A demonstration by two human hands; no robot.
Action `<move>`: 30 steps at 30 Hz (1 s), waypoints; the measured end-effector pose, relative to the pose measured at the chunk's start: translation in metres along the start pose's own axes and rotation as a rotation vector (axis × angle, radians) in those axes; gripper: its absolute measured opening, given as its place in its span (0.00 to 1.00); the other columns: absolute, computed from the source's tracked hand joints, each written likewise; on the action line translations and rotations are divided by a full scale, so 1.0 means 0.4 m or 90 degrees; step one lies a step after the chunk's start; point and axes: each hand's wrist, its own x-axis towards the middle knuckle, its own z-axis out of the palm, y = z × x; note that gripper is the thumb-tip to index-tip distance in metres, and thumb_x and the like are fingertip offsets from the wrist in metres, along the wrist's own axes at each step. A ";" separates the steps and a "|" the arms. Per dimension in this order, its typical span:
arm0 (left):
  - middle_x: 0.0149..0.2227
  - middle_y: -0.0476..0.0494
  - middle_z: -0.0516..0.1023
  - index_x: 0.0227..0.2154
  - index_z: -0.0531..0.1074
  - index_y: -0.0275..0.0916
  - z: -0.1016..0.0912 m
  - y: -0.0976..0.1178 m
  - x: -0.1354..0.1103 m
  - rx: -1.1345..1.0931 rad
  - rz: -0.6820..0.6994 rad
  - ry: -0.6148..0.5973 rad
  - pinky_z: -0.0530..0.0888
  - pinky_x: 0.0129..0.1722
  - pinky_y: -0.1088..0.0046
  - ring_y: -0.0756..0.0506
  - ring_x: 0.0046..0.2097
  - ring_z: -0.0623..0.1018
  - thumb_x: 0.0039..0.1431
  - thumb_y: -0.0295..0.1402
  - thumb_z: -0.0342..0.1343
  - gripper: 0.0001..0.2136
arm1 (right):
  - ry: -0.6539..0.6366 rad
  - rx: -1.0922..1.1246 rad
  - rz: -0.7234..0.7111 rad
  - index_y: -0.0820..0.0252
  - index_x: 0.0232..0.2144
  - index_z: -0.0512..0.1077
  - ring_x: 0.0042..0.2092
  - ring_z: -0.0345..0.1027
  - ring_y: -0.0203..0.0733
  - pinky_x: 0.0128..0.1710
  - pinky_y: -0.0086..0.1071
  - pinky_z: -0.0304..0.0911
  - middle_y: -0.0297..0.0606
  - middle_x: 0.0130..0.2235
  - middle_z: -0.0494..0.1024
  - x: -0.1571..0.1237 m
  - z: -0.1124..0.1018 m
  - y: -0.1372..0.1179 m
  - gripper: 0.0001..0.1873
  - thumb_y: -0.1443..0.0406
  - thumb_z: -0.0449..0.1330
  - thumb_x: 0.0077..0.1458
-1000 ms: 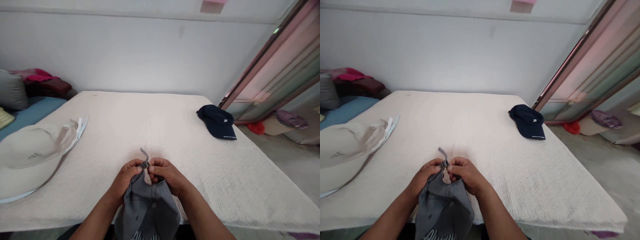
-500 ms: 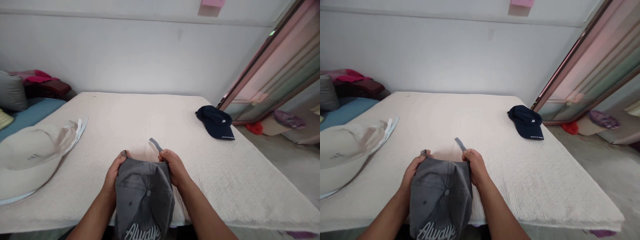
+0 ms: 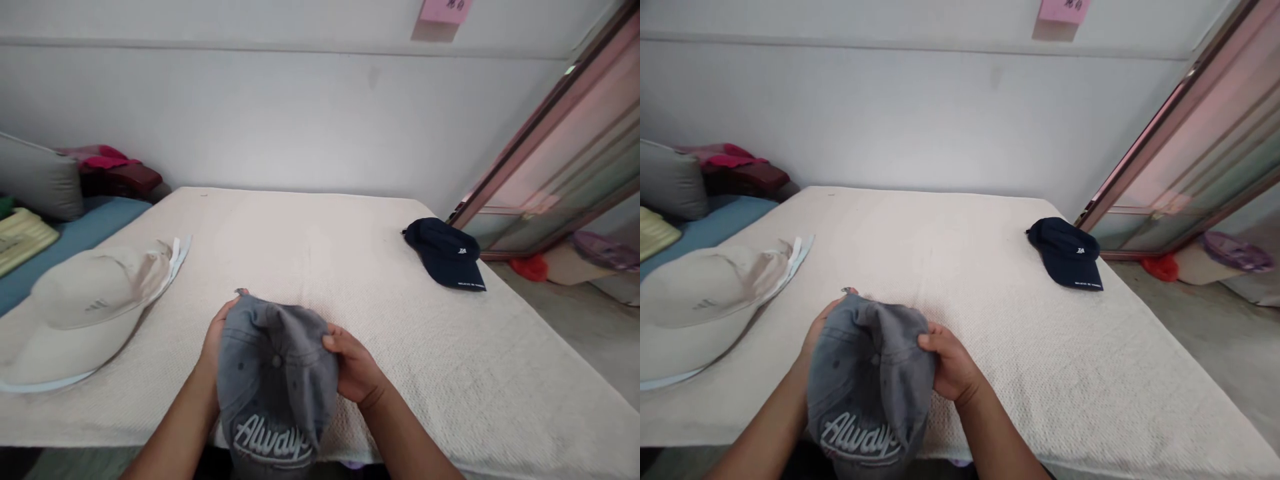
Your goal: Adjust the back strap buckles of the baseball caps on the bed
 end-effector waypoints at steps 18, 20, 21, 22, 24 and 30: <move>0.32 0.40 0.82 0.31 0.77 0.37 0.021 -0.079 -0.026 -0.089 -0.107 -0.078 0.75 0.47 0.60 0.37 0.45 0.79 0.50 0.35 0.59 0.08 | 0.149 0.051 -0.063 0.59 0.39 0.75 0.46 0.71 0.47 0.48 0.42 0.63 0.41 0.41 0.80 -0.004 -0.033 -0.043 0.18 0.53 0.61 0.51; 0.33 0.43 0.82 0.34 0.77 0.39 0.019 -0.072 -0.016 -0.093 -0.045 -0.040 0.75 0.48 0.62 0.38 0.47 0.78 0.50 0.34 0.59 0.08 | 0.060 0.005 -0.047 0.58 0.44 0.73 0.48 0.70 0.47 0.50 0.42 0.61 0.43 0.44 0.78 -0.019 -0.024 -0.030 0.24 0.50 0.61 0.50; 0.34 0.44 0.82 0.35 0.77 0.40 0.019 -0.068 -0.013 -0.094 -0.017 -0.025 0.75 0.48 0.63 0.38 0.47 0.77 0.50 0.33 0.59 0.08 | 0.018 -0.014 -0.025 0.58 0.45 0.73 0.47 0.70 0.47 0.50 0.42 0.61 0.44 0.45 0.78 -0.025 -0.021 -0.024 0.25 0.51 0.64 0.48; 0.34 0.46 0.82 0.35 0.76 0.42 0.017 -0.062 -0.010 -0.095 0.004 -0.013 0.76 0.48 0.64 0.39 0.48 0.77 0.50 0.32 0.59 0.08 | -0.015 -0.029 0.000 0.59 0.45 0.73 0.46 0.71 0.47 0.50 0.42 0.61 0.44 0.44 0.78 -0.029 -0.020 -0.020 0.25 0.54 0.67 0.45; 0.35 0.48 0.82 0.35 0.76 0.45 0.010 -0.048 -0.007 -0.098 0.028 -0.002 0.76 0.47 0.65 0.40 0.48 0.77 0.49 0.32 0.58 0.09 | -0.039 -0.041 0.036 0.60 0.44 0.73 0.42 0.73 0.45 0.49 0.42 0.61 0.43 0.41 0.79 -0.031 -0.022 -0.016 0.24 0.62 0.69 0.42; 0.36 0.44 0.81 0.37 0.75 0.42 -0.029 0.002 -0.008 -0.113 -0.015 -0.035 0.74 0.47 0.62 0.40 0.50 0.76 0.53 0.38 0.52 0.11 | 0.037 -0.026 0.003 0.61 0.39 0.75 0.38 0.74 0.43 0.47 0.39 0.63 0.40 0.37 0.80 -0.015 -0.036 -0.032 0.17 0.67 0.67 0.42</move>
